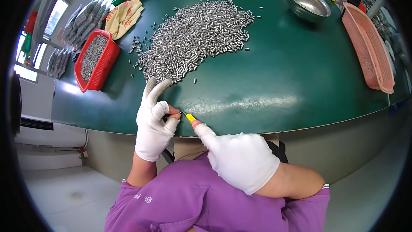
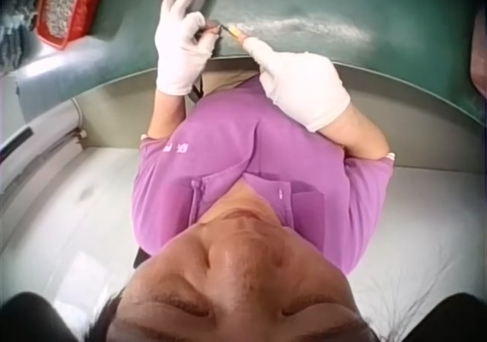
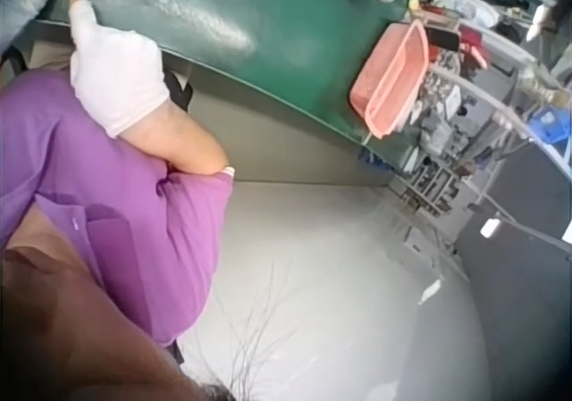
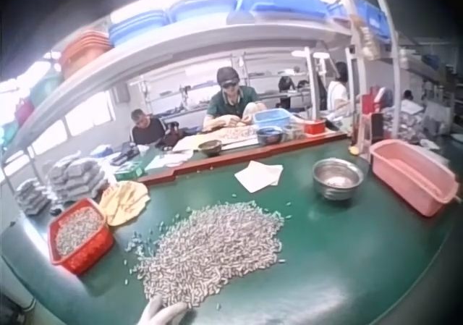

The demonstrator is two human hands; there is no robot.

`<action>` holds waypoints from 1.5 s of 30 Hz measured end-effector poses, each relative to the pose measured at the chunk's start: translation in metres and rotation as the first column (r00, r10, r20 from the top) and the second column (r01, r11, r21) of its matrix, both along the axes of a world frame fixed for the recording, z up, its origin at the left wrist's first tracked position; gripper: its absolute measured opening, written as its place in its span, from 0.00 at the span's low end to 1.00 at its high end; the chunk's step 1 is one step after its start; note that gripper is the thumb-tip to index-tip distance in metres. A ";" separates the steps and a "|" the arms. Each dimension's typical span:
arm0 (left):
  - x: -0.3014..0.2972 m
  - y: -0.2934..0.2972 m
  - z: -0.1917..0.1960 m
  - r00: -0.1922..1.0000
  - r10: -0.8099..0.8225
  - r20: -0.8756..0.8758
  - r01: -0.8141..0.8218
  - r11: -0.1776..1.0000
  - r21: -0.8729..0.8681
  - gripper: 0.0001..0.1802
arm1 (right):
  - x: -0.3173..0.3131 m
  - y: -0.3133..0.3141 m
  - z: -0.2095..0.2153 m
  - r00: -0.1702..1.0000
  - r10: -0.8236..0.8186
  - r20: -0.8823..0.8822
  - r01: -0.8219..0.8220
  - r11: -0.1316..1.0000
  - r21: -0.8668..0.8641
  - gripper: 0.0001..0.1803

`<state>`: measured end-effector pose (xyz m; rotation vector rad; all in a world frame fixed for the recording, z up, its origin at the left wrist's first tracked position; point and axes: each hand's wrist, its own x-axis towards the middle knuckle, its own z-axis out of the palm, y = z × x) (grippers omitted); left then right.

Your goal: Using a small handheld tool to clean and inspect small metal components at a factory workbench.

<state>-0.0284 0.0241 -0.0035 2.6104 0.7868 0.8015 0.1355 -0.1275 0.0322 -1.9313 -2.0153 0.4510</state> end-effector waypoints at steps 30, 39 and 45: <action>-0.010 0.003 -0.015 0.780 0.314 0.542 0.202 0.694 -0.691 0.05 | 0.062 0.120 -0.029 0.970 0.187 0.157 -0.228 0.925 0.305 0.03; -0.018 0.013 -0.009 0.600 0.438 0.669 0.499 0.449 -0.741 0.14 | 0.056 0.109 -0.004 0.999 0.036 0.014 -0.038 0.845 0.534 0.04; -0.008 0.016 -0.012 0.645 0.426 0.635 0.606 0.222 -0.764 0.16 | 0.062 0.110 -0.031 0.988 0.012 0.152 -0.062 0.943 0.326 0.05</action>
